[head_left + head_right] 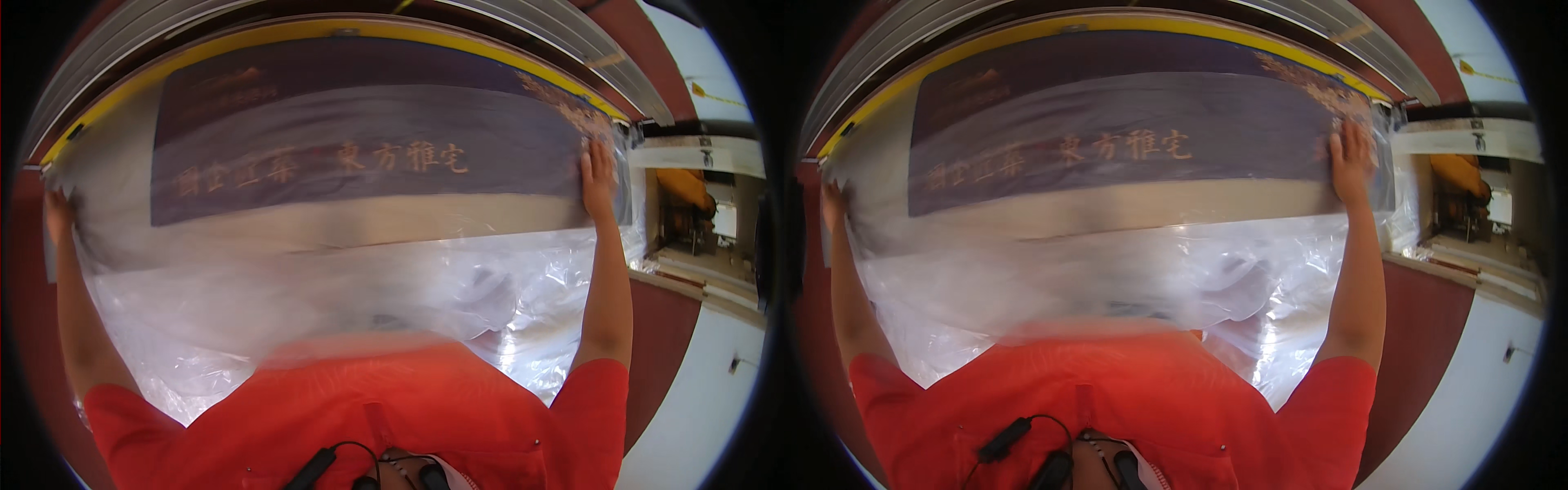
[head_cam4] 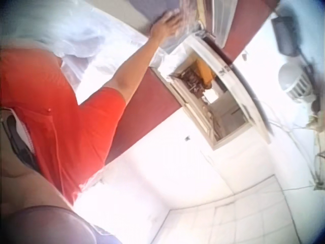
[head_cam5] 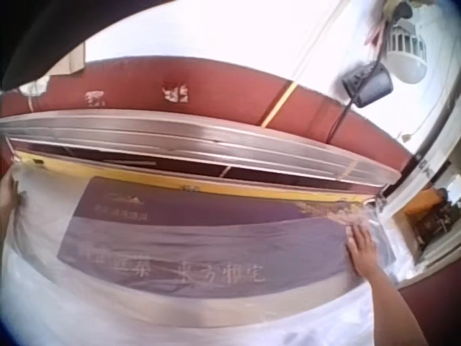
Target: The person wraps a large rectangular package with clear plastic film. They repeatedly pull the film from a roll, smooth it over the package, and fold the edges to secure the wrapping. The process is repetitive, focusing on ensuring the package is fully covered.
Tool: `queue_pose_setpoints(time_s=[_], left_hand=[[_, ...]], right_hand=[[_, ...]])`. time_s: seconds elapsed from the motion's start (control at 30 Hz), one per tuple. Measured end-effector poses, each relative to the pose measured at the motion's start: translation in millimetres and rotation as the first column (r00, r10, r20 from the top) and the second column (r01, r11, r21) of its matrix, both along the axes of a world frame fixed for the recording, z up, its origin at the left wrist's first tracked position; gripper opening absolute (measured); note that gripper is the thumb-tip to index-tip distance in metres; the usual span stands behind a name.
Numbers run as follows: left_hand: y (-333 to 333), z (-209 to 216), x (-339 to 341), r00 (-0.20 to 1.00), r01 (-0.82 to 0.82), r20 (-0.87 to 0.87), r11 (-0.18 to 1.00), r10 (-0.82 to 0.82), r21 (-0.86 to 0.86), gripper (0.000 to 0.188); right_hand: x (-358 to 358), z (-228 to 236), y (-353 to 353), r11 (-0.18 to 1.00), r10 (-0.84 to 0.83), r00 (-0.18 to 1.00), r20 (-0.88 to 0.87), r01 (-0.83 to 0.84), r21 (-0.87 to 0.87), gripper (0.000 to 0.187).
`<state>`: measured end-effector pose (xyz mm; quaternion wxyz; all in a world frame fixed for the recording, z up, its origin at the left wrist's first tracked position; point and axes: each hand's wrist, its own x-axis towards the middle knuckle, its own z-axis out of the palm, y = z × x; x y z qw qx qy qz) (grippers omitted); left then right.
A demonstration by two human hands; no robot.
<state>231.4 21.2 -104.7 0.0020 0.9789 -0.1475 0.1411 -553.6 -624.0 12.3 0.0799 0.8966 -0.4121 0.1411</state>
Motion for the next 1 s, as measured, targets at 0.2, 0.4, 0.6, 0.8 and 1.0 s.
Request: queue_pose_setpoints(time_s=[0.2, 0.4, 0.6, 0.8, 1.0], left_hand=[[-50.8, 47.2, -78.3, 0.984, -0.173, -0.064, 0.978, 0.166, -0.117, 0.037], [-52.2, 42.5, -95.0, 0.981, 0.074, 0.174, 0.995, -0.086, 0.073, 0.04], [-59.9, 88.6, -135.3, 0.989, -0.109, -0.146, 0.783, 0.023, -0.612, 0.034], [-24.0, 75.6, -118.1, 0.845, -0.098, -0.323, 0.471, -0.426, -0.877, 0.033], [-41.4, 74.6, -123.6, 0.916, 0.052, -0.194, 0.582, -0.352, -0.812, 0.025]], right_hand=[[-61.7, -32.2, -75.4, 0.973, -0.222, 0.912, -0.345, 0.23, -0.021, 0.041], [48.7, -9.6, -16.8, 0.996, 0.056, 0.97, -0.238, -0.07, -0.054, 0.047], [257.1, 61.1, 185.3, 0.592, 0.376, 0.781, 0.499, -0.617, 0.52, 0.033], [375.9, 63.4, 425.9, -0.261, 0.609, 0.279, 0.743, -0.814, 0.519, 0.054], [406.3, 30.6, 498.4, -0.833, 0.318, 0.655, 0.685, -0.153, 0.532, 0.022]])
